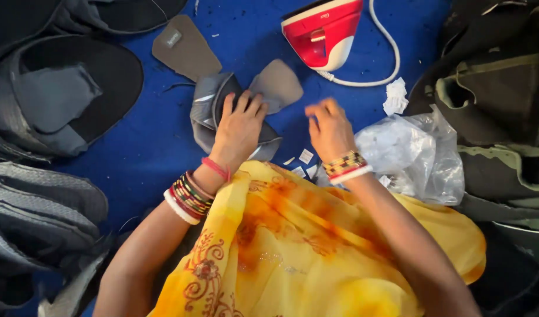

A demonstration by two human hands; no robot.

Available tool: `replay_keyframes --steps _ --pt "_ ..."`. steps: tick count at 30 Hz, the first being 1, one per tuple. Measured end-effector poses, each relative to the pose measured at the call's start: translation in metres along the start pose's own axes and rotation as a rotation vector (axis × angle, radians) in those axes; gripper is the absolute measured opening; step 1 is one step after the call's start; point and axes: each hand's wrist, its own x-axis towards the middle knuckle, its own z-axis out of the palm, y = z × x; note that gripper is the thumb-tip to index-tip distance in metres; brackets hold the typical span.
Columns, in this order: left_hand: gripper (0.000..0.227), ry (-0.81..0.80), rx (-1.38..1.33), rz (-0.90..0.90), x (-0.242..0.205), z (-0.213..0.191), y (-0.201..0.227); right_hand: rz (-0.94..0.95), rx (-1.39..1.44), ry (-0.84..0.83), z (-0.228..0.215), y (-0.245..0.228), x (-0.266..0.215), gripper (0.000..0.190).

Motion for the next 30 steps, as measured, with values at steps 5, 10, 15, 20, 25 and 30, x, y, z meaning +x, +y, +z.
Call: replay_keyframes --steps 5,10,15,20,25,30 --pt "0.048 0.022 -0.101 -0.028 -0.003 0.001 -0.001 0.082 -0.057 -0.220 -0.008 -0.004 -0.061 0.025" --pt "0.048 0.019 -0.138 -0.045 -0.006 -0.008 -0.002 0.107 -0.078 -0.184 -0.003 -0.006 -0.066 0.015" --pt "0.047 0.012 -0.181 -0.070 -0.001 -0.009 -0.004 0.399 0.362 -0.255 0.001 0.019 -0.046 0.011" --pt "0.053 -0.019 -0.188 -0.104 0.007 -0.012 -0.005 0.398 0.681 -0.160 0.030 0.018 0.028 0.012" --pt "0.067 -0.100 -0.186 -0.134 0.015 -0.009 -0.006 0.364 0.366 0.028 0.056 -0.001 0.077 0.013" --pt "0.076 -0.184 -0.137 -0.156 0.030 0.006 -0.005 0.339 0.235 0.083 0.068 -0.002 0.086 0.011"
